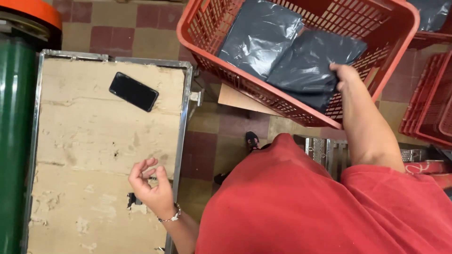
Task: Folding large plastic bags into smaller rectangles and placing them in a bin
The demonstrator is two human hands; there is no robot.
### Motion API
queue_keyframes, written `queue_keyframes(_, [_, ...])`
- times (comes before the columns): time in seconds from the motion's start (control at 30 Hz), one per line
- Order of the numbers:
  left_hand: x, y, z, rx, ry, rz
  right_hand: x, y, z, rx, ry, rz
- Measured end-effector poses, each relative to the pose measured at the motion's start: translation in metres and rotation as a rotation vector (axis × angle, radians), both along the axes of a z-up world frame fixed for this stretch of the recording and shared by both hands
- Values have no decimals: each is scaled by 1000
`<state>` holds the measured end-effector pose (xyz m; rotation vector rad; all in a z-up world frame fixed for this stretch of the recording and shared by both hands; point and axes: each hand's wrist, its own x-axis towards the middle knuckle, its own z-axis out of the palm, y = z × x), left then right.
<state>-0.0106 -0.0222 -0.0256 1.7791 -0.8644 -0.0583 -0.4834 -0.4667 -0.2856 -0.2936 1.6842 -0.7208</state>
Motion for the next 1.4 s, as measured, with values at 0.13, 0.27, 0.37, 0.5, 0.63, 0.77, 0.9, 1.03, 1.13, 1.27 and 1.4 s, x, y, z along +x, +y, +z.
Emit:
queue_keyframes(0.13, [8, -9, -2, 43, 6, 41, -19, 4, -59, 93, 330, 67])
queue_keyframes(0.27, [15, -7, -10, 33, -5, 77, -16, 1, -55, 55, 579, 175])
queue_keyframes(0.37, [12, -3, -6, 53, 24, 124, -19, -8, -59, 101, 731, 348])
queue_keyframes(0.5, [22, 20, -12, 69, 29, 239, -50, -23, -79, 47, 886, 651])
queue_keyframes(0.63, [31, 52, -16, 100, 41, 243, -20, -16, -12, 73, 874, 1231])
queue_keyframes(0.77, [39, 83, -9, 187, 39, 233, 70, 19, 137, 573, 1165, 1334])
queue_keyframes(0.9, [51, 123, -6, 194, 2, 298, 115, -21, 130, 297, 1457, 1529])
queue_keyframes(1.03, [64, 166, 9, 209, -11, 362, 241, 49, 181, -1032, 1403, 1384])
queue_keyframes(1.13, [71, 212, 9, 194, -121, 440, 372, 156, 234, -1107, 1285, 1543])
queue_keyframes(1.27, [80, 280, 1, 113, -239, 537, 495, 276, 196, -1308, 430, 1753])
queue_keyframes(1.4, [104, 339, -43, 115, -228, 663, 580, 375, 154, -1127, -118, 1924])
